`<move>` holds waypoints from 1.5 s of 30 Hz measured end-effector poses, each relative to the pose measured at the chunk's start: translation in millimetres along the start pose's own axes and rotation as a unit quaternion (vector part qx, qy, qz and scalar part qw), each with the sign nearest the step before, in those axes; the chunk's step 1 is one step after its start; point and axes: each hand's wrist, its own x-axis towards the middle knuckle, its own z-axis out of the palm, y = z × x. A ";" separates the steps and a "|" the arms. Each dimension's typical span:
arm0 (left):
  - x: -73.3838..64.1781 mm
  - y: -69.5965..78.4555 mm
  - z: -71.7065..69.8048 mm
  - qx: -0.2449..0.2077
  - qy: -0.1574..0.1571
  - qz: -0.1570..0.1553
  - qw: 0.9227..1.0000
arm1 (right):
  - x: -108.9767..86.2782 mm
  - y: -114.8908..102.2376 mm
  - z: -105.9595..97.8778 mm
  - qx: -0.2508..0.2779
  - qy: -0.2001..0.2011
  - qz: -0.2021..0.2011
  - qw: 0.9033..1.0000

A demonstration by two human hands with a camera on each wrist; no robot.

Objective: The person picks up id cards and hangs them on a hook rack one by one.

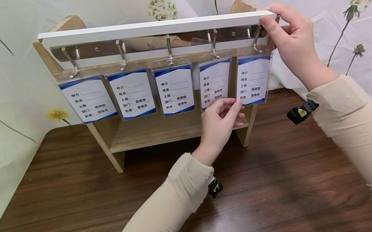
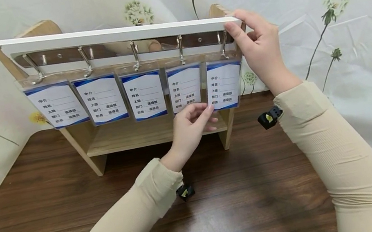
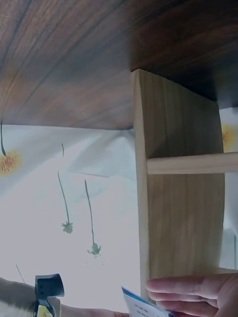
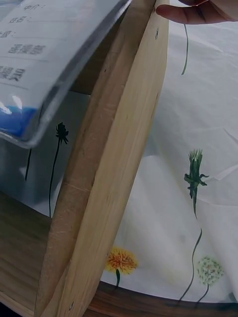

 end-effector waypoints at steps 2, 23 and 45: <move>-1.1 -1.2 0.4 -0.004 0.001 0.000 1.000 | 0.2 -0.1 0.4 0.002 -0.001 -0.001 1.000; -9.0 -12.9 -7.5 0.011 -0.008 -0.072 0.997 | 2.6 0.5 -7.7 -0.045 0.004 0.007 0.999; -38.5 3.2 -50.2 0.072 -0.011 -0.051 0.996 | -27.6 -12.4 -14.2 -0.039 0.101 0.039 0.993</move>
